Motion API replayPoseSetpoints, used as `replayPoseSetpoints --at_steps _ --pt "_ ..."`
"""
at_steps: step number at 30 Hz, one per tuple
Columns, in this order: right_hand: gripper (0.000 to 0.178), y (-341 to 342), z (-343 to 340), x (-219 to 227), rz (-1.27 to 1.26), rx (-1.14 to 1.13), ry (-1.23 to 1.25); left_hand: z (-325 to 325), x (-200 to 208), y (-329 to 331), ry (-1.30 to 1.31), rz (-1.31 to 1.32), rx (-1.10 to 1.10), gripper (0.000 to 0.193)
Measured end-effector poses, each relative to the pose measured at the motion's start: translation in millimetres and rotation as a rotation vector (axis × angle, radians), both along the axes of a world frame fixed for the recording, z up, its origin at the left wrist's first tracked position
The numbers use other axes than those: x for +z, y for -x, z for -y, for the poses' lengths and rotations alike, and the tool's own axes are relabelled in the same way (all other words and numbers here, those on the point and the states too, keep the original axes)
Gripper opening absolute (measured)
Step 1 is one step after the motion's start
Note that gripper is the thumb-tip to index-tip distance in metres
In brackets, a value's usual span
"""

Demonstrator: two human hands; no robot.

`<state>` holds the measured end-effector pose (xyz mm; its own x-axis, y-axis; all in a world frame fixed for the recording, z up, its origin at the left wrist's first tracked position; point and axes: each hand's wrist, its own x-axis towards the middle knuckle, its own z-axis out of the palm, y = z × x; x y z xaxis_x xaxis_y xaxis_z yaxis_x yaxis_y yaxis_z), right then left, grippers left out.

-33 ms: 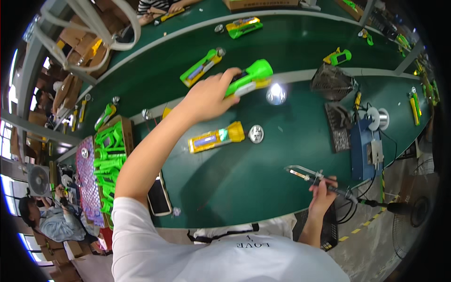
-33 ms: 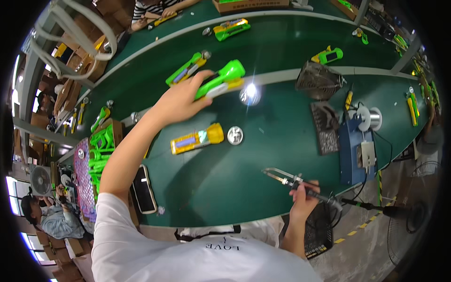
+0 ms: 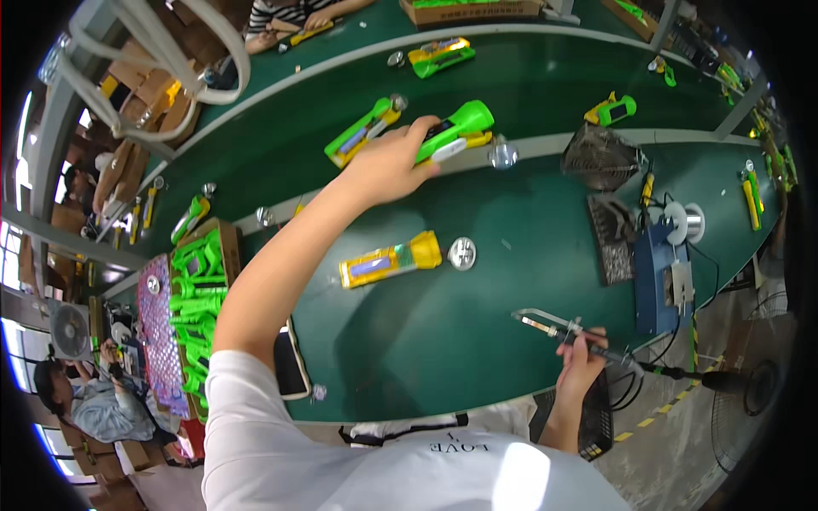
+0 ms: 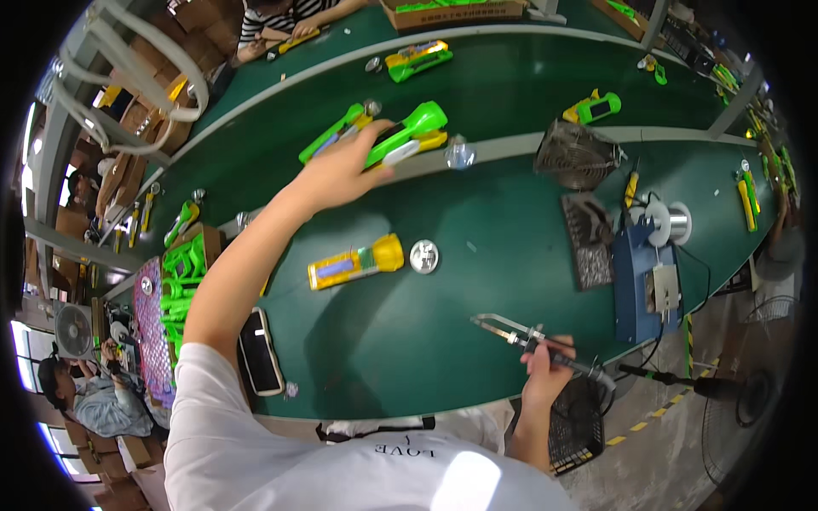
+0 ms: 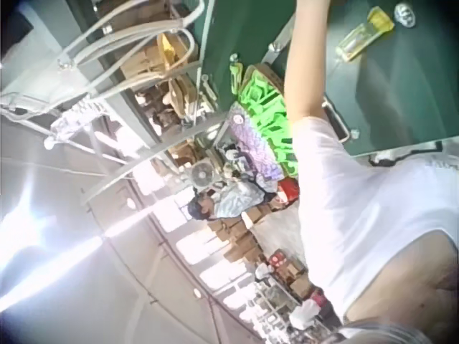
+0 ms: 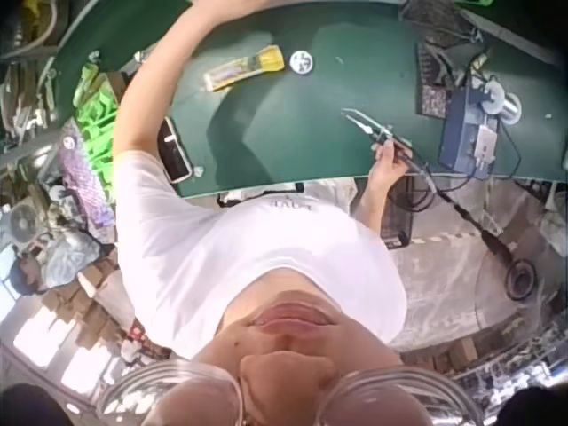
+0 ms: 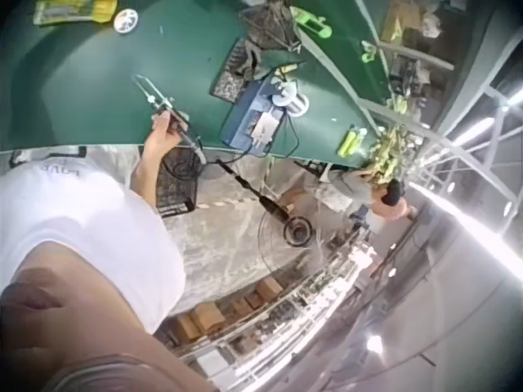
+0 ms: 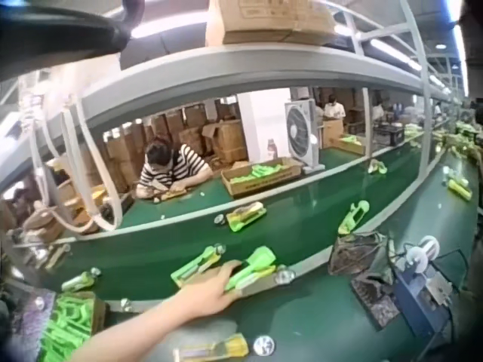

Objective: The person solders wires to the internal circuit components and solar panels of flashlight casings using a soldering iron. The person then fits the casing parts together and places the assembled flashlights onto the conveyor belt.

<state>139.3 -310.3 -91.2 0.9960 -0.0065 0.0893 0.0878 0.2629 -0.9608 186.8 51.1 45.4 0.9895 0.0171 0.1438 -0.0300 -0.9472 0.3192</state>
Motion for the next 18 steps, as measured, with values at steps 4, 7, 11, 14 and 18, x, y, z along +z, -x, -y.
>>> replayPoseSetpoints --at_steps 4,7,11,14,18 --pt "0.007 0 -2 -17 -0.056 0.011 -0.117 -29 -67 -115 0.057 0.017 0.166 0.059" --pt "0.013 1 -7 -23 0.019 -0.016 -0.062 -45 -110 -151 -0.058 0.001 0.230 0.060" --pt "0.012 -8 -9 -11 -0.071 0.066 -0.099 -43 -120 -159 -0.154 -0.063 0.258 0.066" --pt "0.022 -11 -10 -10 -0.117 0.038 -0.086 -46 -116 -156 -0.132 -0.062 0.268 0.074" --pt "0.020 -12 -13 -9 -0.082 0.054 -0.048 -42 -104 -133 -0.120 -0.181 0.334 0.084"
